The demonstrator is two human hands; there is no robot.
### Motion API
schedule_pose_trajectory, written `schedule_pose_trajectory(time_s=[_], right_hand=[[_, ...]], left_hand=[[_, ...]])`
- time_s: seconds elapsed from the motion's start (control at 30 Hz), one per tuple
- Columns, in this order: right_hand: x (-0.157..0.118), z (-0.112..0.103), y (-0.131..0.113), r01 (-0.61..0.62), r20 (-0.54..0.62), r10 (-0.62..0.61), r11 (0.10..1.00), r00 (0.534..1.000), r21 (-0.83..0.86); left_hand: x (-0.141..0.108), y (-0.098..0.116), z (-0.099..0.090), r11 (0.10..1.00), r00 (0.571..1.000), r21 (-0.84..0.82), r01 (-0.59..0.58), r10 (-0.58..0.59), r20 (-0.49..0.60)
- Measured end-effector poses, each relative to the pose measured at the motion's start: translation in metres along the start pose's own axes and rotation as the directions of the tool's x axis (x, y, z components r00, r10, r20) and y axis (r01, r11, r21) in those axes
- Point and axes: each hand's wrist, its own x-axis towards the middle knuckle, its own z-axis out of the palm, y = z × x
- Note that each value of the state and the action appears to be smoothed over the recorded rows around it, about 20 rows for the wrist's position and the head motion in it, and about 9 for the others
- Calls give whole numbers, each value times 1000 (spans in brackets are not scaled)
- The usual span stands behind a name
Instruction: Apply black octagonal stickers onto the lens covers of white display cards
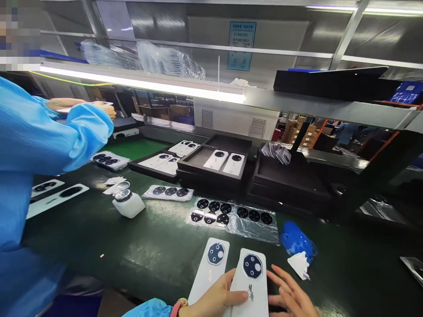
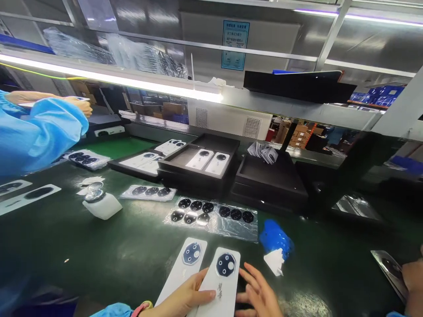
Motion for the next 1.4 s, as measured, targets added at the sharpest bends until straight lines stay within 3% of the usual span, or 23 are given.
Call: schedule_pose_trajectory(time_s=[0.17,0.27,0.37,0.47,0.6,0.63,0.7,0.77,0.83,0.93,1.0,1.03,1.13,1.27,1.4], right_hand=[[9,7,27,107,-68,-105,994,992,31],[10,6,30,91,-48,-90,996,995,12],[8,-3,29,82,-74,-83,996,994,-21],[5,-17,31,83,-177,-93,994,980,-68],[6,-33,37,55,-212,-118,958,970,-280],[7,-35,37,60,-207,-143,930,968,-363],[8,-36,35,82,-175,-210,834,962,-546],[8,-35,32,120,-114,-291,676,950,-727],[7,-30,30,161,-28,-367,475,930,-865],[6,-22,26,210,86,-460,225,884,-951],[7,-17,18,232,135,-464,158,876,-960],[9,-15,13,238,146,-456,151,878,-959],[19,-10,-10,250,155,-430,173,889,-953],[45,-3,-34,298,213,-396,166,893,-940],[75,1,-38,354,293,-358,119,887,-927]], left_hand=[[-4,2,10,1000,998,-23,9,-11,-56],[-6,2,7,1000,996,7,19,-19,-84],[-4,1,-3,999,993,54,7,-1,-117],[-1,3,-14,993,990,122,5,12,-138],[-5,11,-22,956,988,289,-54,94,-125],[-8,12,-23,910,984,405,-89,144,-108],[-15,10,-28,736,973,662,-141,227,-44],[-18,4,-35,487,961,853,-189,269,59],[-15,-5,-41,217,934,937,-275,292,206],[1,-19,-44,-308,817,831,-464,215,536],[13,-24,-38,-594,703,610,-525,102,704],[18,-24,-33,-686,650,504,-525,59,757],[28,-18,-15,-794,545,340,-504,13,838],[39,-10,-5,-805,494,271,-527,-31,869],[60,-23,-17,-829,459,225,-512,-43,887]])
